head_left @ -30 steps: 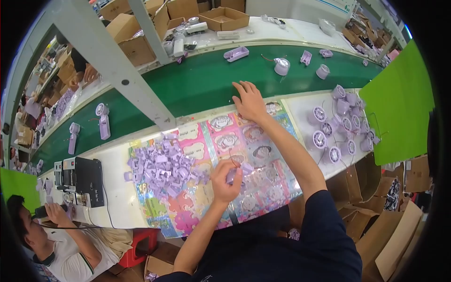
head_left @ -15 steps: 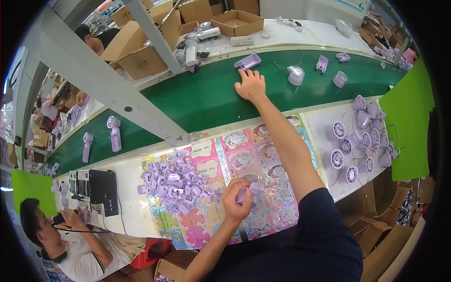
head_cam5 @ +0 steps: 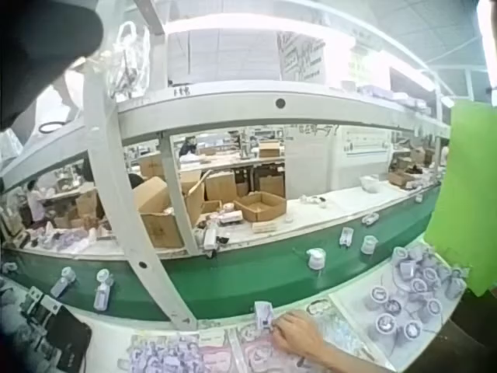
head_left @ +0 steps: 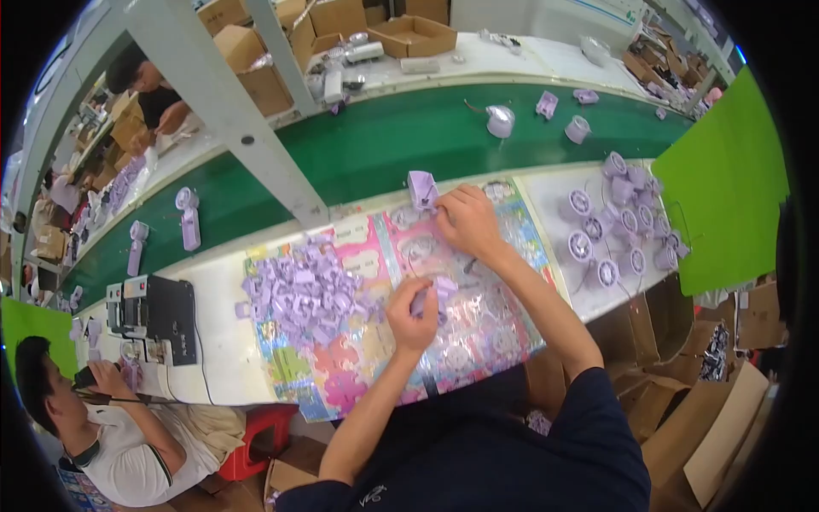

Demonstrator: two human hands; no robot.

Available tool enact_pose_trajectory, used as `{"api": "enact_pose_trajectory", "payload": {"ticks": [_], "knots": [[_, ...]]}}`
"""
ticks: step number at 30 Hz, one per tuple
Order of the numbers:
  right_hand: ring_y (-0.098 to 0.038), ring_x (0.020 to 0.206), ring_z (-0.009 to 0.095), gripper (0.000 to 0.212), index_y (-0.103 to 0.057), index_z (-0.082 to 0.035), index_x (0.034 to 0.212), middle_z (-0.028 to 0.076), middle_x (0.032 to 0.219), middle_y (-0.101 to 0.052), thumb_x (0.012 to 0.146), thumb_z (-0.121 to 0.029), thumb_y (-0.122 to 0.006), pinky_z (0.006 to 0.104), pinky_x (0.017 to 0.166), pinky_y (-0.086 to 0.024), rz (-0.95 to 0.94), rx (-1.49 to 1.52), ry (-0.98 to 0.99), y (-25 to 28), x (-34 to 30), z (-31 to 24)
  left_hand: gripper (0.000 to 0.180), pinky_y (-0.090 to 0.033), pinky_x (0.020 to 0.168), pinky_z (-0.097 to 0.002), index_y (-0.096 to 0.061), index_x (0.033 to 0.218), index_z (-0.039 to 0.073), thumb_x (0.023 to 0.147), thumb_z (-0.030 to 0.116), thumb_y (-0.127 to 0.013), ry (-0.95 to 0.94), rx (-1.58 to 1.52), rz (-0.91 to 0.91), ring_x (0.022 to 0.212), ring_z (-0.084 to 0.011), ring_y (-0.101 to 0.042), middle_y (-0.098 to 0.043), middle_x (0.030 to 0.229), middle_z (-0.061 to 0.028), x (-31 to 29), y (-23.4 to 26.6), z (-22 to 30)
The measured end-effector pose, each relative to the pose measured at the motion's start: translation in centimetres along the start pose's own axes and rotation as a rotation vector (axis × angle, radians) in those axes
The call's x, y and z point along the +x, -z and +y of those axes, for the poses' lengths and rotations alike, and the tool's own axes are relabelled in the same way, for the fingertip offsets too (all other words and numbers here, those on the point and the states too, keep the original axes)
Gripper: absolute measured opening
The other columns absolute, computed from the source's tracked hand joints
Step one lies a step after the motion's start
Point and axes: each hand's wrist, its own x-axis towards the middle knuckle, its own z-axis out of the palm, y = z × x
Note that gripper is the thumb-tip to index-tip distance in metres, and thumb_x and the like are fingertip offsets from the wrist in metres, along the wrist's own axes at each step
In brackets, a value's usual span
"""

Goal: The person places plastic components on the table, assembles handheld fans by connecting fan heads, brackets, and handle casings together by hand, and places the assembled fans onto the conveyor belt.

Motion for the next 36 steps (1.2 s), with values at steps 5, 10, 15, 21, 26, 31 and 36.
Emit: {"api": "enact_pose_trajectory", "payload": {"ticks": [5, 10, 15, 21, 26, 31, 36], "knots": [[-0.065, 0.093, 0.031, 0.015, -0.071, -0.005, 0.095, 0.011, 0.093, -0.07, 0.08, -0.007, -0.07, 0.0436, 0.083, -0.053, -0.191, -0.021, -0.035, 6.0, -8.7, -2.6, 0.012, -0.054, 0.082, -0.0375, -0.069, 0.094, -0.002, 0.084, 0.005, -0.07, -0.077, -0.047, -0.013, 0.088, -0.031, -0.07, -0.071, 0.093, -0.0158, 0.4, -0.1, 0.3], [-0.06, 0.106, 0.041, 0.037, -0.06, 0.004, 0.121, 0.021, 0.115, -0.064, 0.087, -0.006, -0.07, 0.0466, 0.095, -0.049, 0.148, -0.037, -0.422, 6.0, -16.6, -8.0, 0.012, -0.054, 0.08, -0.0366, -0.068, 0.093, -0.003, 0.083, 0.004, -0.069, -0.138, -0.064, -0.05, 0.087, -0.0307, -0.07, -0.07, 0.093, -0.0163, 0.2, -0.2, 0.6], [-0.062, 0.108, 0.037, 0.065, -0.048, 0.003, 0.14, 0.023, 0.121, -0.064, 0.083, -0.016, -0.073, 0.0451, 0.097, -0.047, 0.09, 0.104, -0.46, 5.5, -18.8, -13.7, 0.019, -0.051, 0.087, -0.0352, -0.065, 0.105, -0.001, 0.087, 0.004, -0.068, 0.148, -0.255, -0.049, 0.094, -0.0236, -0.065, -0.068, 0.1, -0.0118, -2.5, -2.3, 2.6], [-0.063, 0.104, 0.015, 0.071, -0.045, -0.001, 0.146, 0.009, 0.125, -0.06, 0.086, -0.014, -0.079, 0.03, 0.087, -0.052, 0.242, 0.926, -0.943, 7.8, -19.5, -11.6, 0.058, -0.038, 0.112, -0.0383, -0.041, 0.139, 0.001, 0.085, 0.003, -0.062, 0.332, -0.821, -0.485, 0.124, -0.0232, -0.053, -0.055, 0.129, -0.0141, -2.5, -4.5, 6.0], [-0.061, 0.108, 0.015, 0.087, -0.039, -0.005, 0.156, 0.008, 0.126, -0.06, 0.082, -0.017, -0.083, 0.0304, 0.091, -0.052, 0.373, 1.173, -0.942, 10.4, -19.0, -11.1, 0.073, -0.032, 0.12, -0.045, -0.043, 0.14, -0.001, 0.07, 0.005, -0.064, -0.219, -0.1, -0.56, 0.137, -0.0362, -0.045, -0.049, 0.139, -0.0206, 4.1, -3.2, 6.3], [-0.064, 0.109, 0.025, 0.091, -0.039, -0.003, 0.154, 0.014, 0.126, -0.063, 0.077, -0.02, -0.084, 0.0379, 0.095, -0.052, -0.019, 0.594, -0.711, 11.1, -19.0, -8.9, 0.073, -0.037, 0.116, -0.0477, -0.05, 0.139, 0.002, 0.07, 0.007, -0.071, -0.396, 0.592, -0.762, 0.135, -0.0408, -0.046, -0.054, 0.14, -0.0236, 7.3, -2.9, 2.6], [-0.064, 0.112, 0.041, 0.082, -0.045, -0.003, 0.141, 0.024, 0.125, -0.063, 0.071, -0.025, -0.08, 0.0438, 0.095, -0.052, -0.115, 0.14, -0.643, 13.6, -17.3, -9.0, 0.07, -0.047, 0.103, -0.0457, -0.055, 0.138, 0.004, 0.07, 0.015, -0.072, -0.364, 0.664, -0.884, 0.121, -0.0357, -0.057, -0.062, 0.124, -0.0188, 7.5, -1.8, 2.8]]}}
